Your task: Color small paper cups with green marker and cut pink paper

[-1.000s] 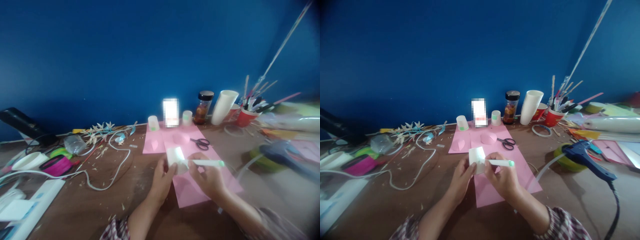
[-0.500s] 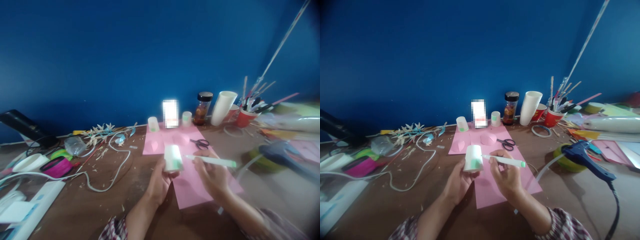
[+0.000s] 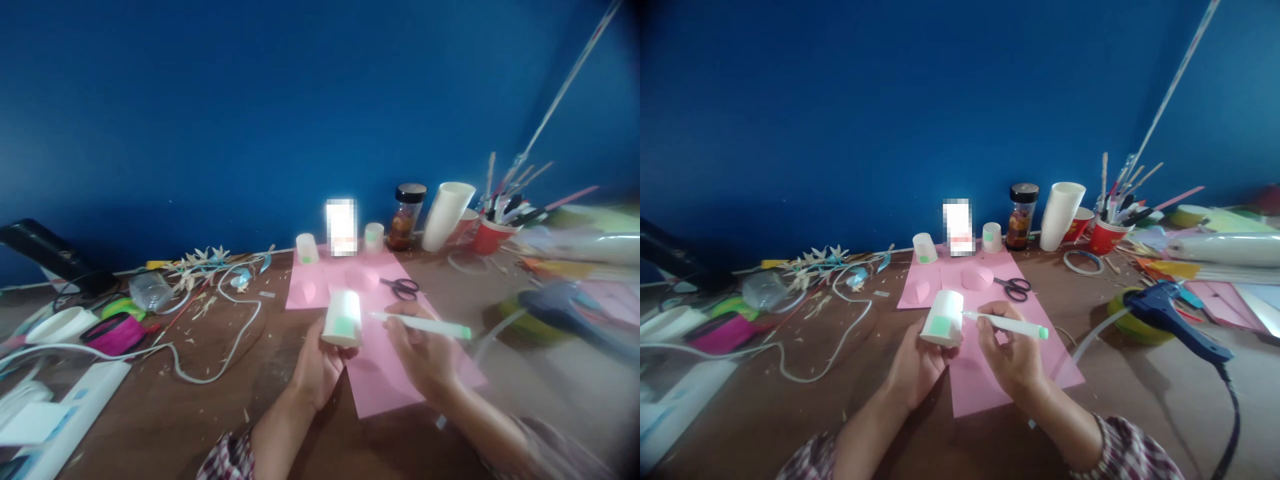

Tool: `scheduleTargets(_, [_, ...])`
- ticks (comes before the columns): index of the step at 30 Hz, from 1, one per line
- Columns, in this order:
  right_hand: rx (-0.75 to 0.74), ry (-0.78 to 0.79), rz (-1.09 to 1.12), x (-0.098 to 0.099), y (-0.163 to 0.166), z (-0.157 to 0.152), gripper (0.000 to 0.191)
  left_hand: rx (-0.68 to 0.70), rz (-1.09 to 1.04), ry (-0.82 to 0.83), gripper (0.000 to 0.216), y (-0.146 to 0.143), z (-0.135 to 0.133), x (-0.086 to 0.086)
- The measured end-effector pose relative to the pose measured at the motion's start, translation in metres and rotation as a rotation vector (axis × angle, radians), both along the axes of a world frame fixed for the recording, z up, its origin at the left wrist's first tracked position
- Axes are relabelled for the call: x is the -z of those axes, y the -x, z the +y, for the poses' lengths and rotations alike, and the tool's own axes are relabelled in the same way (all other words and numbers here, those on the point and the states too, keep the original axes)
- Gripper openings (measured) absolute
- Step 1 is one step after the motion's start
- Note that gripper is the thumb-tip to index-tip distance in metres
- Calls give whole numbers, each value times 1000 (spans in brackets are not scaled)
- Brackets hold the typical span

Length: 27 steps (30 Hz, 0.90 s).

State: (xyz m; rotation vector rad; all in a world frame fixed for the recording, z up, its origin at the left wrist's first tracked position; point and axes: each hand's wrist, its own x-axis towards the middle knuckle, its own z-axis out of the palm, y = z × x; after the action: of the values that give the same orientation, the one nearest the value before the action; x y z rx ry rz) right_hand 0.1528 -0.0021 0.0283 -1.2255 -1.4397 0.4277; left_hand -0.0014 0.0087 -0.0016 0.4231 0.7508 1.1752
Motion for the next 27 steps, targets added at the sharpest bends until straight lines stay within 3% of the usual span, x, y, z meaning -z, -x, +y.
scheduleTargets(27, [-58, 18, 35, 5, 0, 1, 5, 25, -81, -50, 41, 0, -1, -1])
